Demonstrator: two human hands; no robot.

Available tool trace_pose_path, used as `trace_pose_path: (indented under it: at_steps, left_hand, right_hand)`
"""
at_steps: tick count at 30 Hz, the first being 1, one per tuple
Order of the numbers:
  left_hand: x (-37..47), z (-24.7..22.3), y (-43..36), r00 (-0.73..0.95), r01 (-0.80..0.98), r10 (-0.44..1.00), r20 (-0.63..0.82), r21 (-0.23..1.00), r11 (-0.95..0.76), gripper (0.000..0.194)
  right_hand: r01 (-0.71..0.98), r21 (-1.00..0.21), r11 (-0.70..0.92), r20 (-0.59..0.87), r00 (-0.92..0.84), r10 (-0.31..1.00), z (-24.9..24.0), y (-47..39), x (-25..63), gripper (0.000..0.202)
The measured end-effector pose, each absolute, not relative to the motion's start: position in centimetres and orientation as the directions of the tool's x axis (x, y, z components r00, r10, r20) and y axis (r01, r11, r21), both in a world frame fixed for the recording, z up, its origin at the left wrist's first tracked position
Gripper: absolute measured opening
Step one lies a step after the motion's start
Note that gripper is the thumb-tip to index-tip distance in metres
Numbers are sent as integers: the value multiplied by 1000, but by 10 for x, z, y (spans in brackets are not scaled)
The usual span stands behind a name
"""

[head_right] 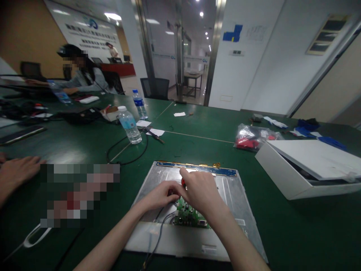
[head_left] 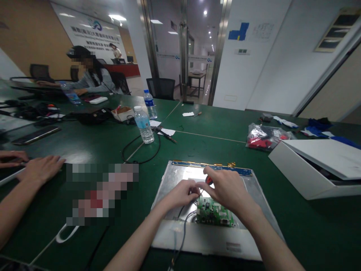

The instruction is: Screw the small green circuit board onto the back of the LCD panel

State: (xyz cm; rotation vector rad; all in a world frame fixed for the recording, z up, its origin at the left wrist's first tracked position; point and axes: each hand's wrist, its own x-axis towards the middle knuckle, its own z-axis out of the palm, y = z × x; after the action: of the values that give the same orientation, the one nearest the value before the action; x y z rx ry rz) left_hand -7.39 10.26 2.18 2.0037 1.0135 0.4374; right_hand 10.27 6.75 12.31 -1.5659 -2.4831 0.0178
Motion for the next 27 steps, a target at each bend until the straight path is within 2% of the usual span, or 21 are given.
trace_pose_path:
  at_steps: [3,6,11,16,19,22,27]
  left_hand:
    - [-73,22,103,606,514,792,-70,794,-324,13]
    - [-74,21,103,610,525,790,-64,779,-342,12]
    - [-75,18,104,603,533,795,-66,775,-340,12]
    - [-75,19,103,620,498,781,-76,807,-317,16]
    - [-74,20,103,609,511,789,-76,799,-317,14]
    - [-74,21,103,607,519,792,-67,788,-331,13]
    - [-74,20,103,607,507,792,-62,798,-327,14]
  right_hand:
    - [914,-63,401,158,-388,908,123,69,103,19]
    - [897,-102,430,169,-410,896,124,67,103,11]
    - [849,-179,497,213,-459,862,123,65,105,14]
    - [886,-141,443,164,-420,893,123,68,104,20]
    - [895,-130,427,141,-410,901,124,69,103,15]
    - [867,-172,468,176,-441,880,123,67,104,10]
    - [840,-187,509,211,-472,856,122,67,106,14]
